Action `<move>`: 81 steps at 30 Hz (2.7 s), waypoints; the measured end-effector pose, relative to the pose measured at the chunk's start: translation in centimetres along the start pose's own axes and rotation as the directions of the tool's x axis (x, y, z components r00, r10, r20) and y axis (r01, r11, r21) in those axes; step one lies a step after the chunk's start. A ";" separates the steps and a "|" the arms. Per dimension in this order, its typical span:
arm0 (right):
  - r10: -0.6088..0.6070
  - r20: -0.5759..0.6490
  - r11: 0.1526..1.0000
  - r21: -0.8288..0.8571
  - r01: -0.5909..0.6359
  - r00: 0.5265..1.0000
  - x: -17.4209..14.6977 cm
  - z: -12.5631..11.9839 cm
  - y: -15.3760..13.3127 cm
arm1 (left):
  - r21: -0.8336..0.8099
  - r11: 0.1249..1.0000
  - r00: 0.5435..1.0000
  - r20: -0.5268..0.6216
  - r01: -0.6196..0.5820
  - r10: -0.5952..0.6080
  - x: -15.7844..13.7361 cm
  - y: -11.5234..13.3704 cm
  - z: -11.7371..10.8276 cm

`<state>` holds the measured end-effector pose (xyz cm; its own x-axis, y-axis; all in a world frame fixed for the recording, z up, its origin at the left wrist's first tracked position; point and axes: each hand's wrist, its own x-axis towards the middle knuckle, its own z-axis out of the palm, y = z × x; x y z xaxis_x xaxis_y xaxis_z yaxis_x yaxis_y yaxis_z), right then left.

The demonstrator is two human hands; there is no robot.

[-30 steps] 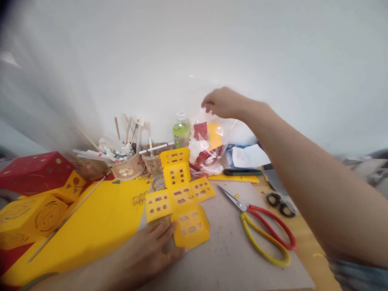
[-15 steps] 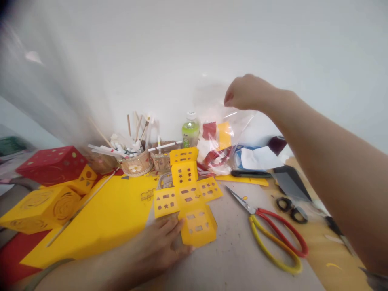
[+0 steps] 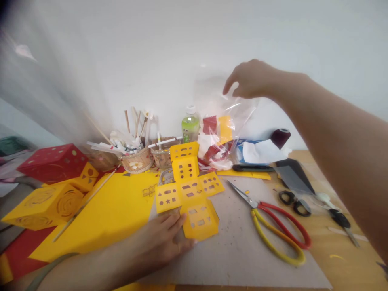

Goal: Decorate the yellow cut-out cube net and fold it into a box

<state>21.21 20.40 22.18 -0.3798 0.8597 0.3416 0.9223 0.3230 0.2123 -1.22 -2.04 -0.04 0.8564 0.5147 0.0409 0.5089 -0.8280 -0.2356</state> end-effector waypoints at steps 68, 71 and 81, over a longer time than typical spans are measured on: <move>-0.556 -0.097 0.745 0.382 0.546 0.826 -27.9 15.1 -11.1 | -0.358 0.914 0.974 0.185 0.191 -0.132 -0.6 -1.2 -0.6; -0.548 -0.119 0.712 0.452 0.536 0.828 -27.8 14.9 -10.7 | -0.197 0.920 0.941 0.070 0.340 -0.332 -2.0 -4.1 -1.3; -0.451 -0.049 0.655 0.661 0.368 0.891 -27.1 13.2 -9.2 | -0.080 0.463 0.418 -0.318 0.883 -0.851 -7.0 -14.6 -4.1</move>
<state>23.98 -0.63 -1.15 -0.7582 0.6009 0.2530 0.5117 0.7889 -0.3403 -14.28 5.50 7.10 -0.0476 0.8491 0.5261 0.9986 0.0533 0.0042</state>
